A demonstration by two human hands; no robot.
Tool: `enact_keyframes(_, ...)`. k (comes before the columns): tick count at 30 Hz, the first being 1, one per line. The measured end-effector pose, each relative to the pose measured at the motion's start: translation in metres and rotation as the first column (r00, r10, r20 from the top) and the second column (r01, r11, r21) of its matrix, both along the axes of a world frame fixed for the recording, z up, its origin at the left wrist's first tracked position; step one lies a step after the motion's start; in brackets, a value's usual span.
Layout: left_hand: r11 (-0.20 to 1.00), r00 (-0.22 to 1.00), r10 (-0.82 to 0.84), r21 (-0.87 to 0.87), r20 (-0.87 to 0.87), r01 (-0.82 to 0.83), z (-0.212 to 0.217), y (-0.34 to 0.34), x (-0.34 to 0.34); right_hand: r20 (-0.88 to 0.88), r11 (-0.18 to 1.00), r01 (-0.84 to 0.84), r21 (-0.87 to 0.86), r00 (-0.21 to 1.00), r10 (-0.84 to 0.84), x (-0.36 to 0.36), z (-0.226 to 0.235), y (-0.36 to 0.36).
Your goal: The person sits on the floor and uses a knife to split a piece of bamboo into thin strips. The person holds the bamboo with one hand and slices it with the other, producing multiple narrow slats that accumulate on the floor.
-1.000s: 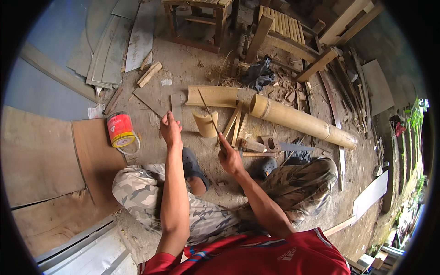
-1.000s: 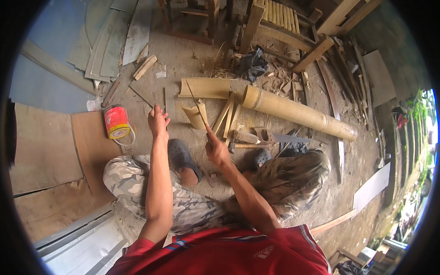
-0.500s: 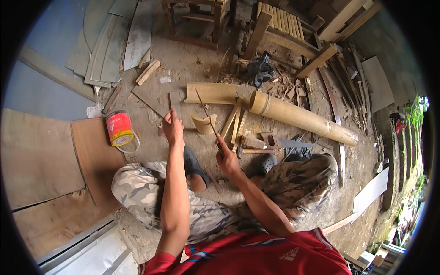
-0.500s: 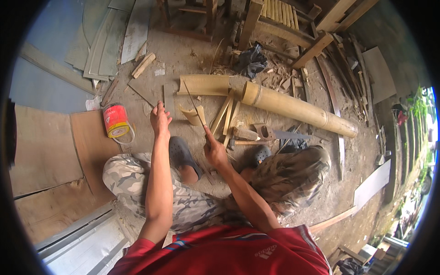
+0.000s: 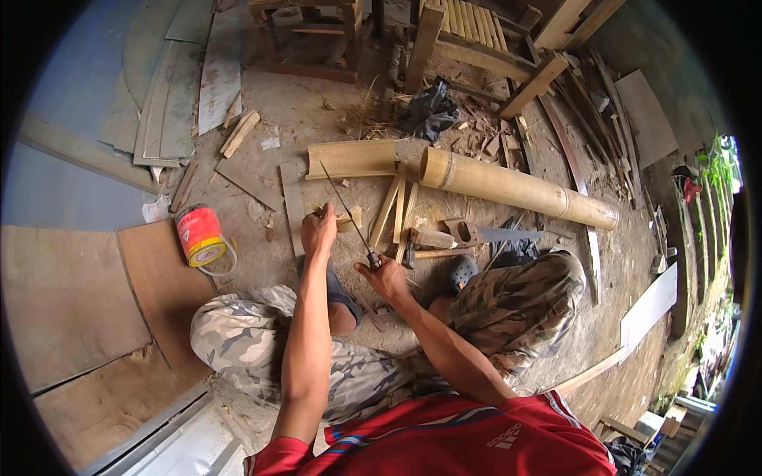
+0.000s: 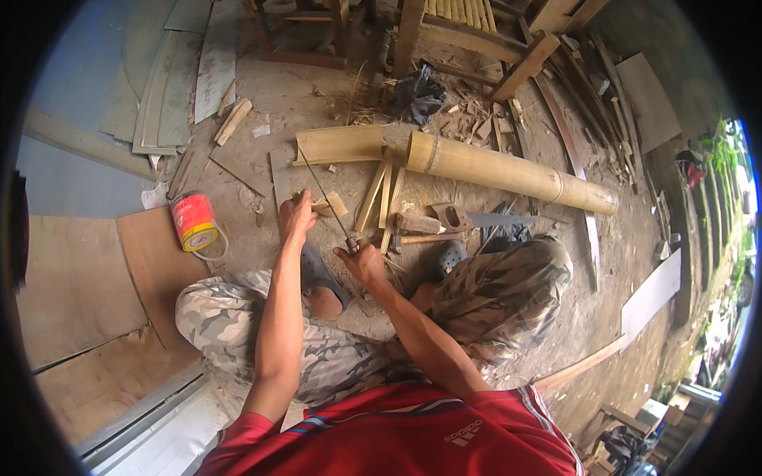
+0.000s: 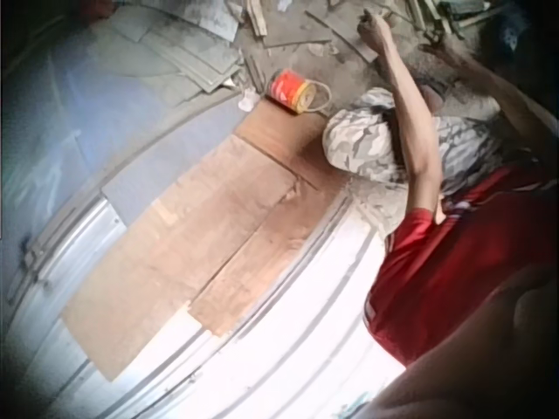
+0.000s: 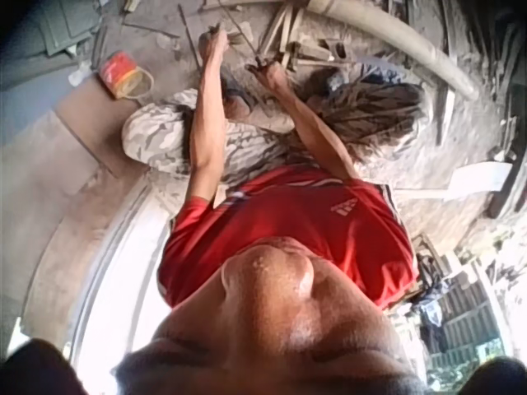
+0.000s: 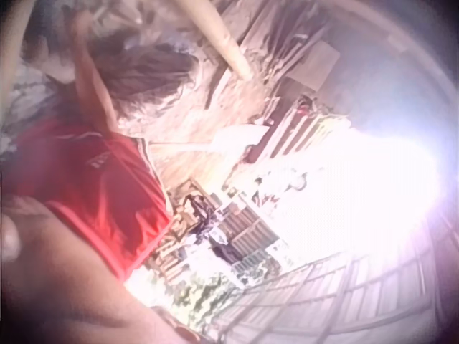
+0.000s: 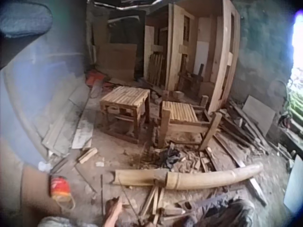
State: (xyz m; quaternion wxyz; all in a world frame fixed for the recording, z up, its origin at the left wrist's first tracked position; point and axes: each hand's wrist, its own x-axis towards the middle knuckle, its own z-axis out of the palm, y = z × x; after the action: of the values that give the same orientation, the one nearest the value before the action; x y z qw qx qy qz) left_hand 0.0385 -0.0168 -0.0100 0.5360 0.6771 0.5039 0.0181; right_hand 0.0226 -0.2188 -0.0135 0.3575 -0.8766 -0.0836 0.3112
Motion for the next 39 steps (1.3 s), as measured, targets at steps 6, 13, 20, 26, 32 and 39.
enact_keyframes(6, 0.98, 0.998, -0.062, 0.188, 0.001, 0.061, -0.016, 0.001, -0.002, -0.064, 0.981, -0.01, 0.194, 0.998, 0.023, -0.003, -0.012, -0.011)
enact_keyframes(13, 0.985, 0.995, -0.103, 0.142, 0.013, 0.1, -0.01, -0.001, -0.003, -0.379, 0.92, 0.015, 0.392, 0.913, 0.147, 0.008, 0.008, -0.024)
enact_keyframes(20, 0.972, 0.989, -0.142, 0.193, 0.034, 0.133, -0.003, -0.004, 0.001, -0.548, 0.876, 0.111, 0.469, 0.815, 0.19, 0.011, 0.002, -0.03)
enact_keyframes(26, 0.982, 0.988, -0.009, 0.187, 0.154, -0.021, -0.031, 0.025, -0.034, -0.913, 0.665, 0.632, 0.397, 0.342, 0.22, -0.019, -0.014, -0.01)
enact_keyframes(32, 0.99, 0.992, -0.108, 0.087, -0.058, 0.113, -0.037, 0.022, -0.044, -0.706, 0.805, 0.461, 0.374, 0.704, -0.075, 0.005, -0.008, -0.024)
enact_keyframes(39, 0.997, 1.0, 0.013, -0.074, 0.013, -0.012, 0.014, -0.007, -0.03, -0.089, 0.986, 0.075, -0.15, 0.992, -0.089, 0.023, -0.039, -0.059)
